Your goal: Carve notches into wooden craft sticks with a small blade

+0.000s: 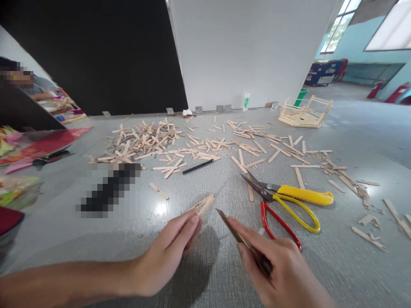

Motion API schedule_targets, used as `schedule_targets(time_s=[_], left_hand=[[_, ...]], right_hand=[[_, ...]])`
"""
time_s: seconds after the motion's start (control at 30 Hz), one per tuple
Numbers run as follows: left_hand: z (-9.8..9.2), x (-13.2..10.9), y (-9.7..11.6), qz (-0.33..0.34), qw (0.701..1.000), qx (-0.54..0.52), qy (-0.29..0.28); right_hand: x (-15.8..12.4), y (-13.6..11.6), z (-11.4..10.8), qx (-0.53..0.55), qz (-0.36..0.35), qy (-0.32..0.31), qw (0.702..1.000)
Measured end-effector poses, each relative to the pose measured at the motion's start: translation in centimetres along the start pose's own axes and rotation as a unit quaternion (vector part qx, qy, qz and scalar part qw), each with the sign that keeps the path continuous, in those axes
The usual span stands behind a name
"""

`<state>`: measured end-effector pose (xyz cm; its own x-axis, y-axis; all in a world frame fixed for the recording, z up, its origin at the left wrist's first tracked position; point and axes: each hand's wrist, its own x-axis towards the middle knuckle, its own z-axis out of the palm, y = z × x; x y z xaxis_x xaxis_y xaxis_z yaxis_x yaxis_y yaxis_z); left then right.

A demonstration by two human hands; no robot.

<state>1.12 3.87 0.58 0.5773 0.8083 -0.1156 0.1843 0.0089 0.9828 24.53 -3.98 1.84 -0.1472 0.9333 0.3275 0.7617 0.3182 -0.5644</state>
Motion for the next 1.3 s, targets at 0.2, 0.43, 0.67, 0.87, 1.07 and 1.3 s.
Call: schedule_targets(time_s=[0.2,0.43,0.67,0.87,1.07,1.3], left_hand=[[0.0,0.2,0.2,-0.002,1.000,0.030,-0.003],[-0.2,0.2,0.3,-0.006,0.999,0.037,-0.016],[-0.1,0.3,0.7,0.012,0.996,0.087,-0.021],[0.1,0.0,0.4,0.042,0.988,0.147,-0.019],[0.2,-0.4,0.0,0.079,0.974,0.210,-0.007],[0.0,-0.4,-0.8,0.107,0.951,0.290,-0.010]], right_hand=[[-0.2,0.2,0.2,0.000,0.005,0.016,1.000],[-0.2,0.0,0.0,-0.029,-0.088,0.023,0.995],[0.0,-0.3,-0.7,-0.202,-0.221,0.040,0.953],[-0.3,-0.2,-0.7,-0.252,-0.253,0.000,0.934],[-1.7,0.4,-0.9,-0.292,-0.244,-0.050,0.923],[-1.9,-0.5,-1.3,-0.327,-0.274,-0.038,0.904]])
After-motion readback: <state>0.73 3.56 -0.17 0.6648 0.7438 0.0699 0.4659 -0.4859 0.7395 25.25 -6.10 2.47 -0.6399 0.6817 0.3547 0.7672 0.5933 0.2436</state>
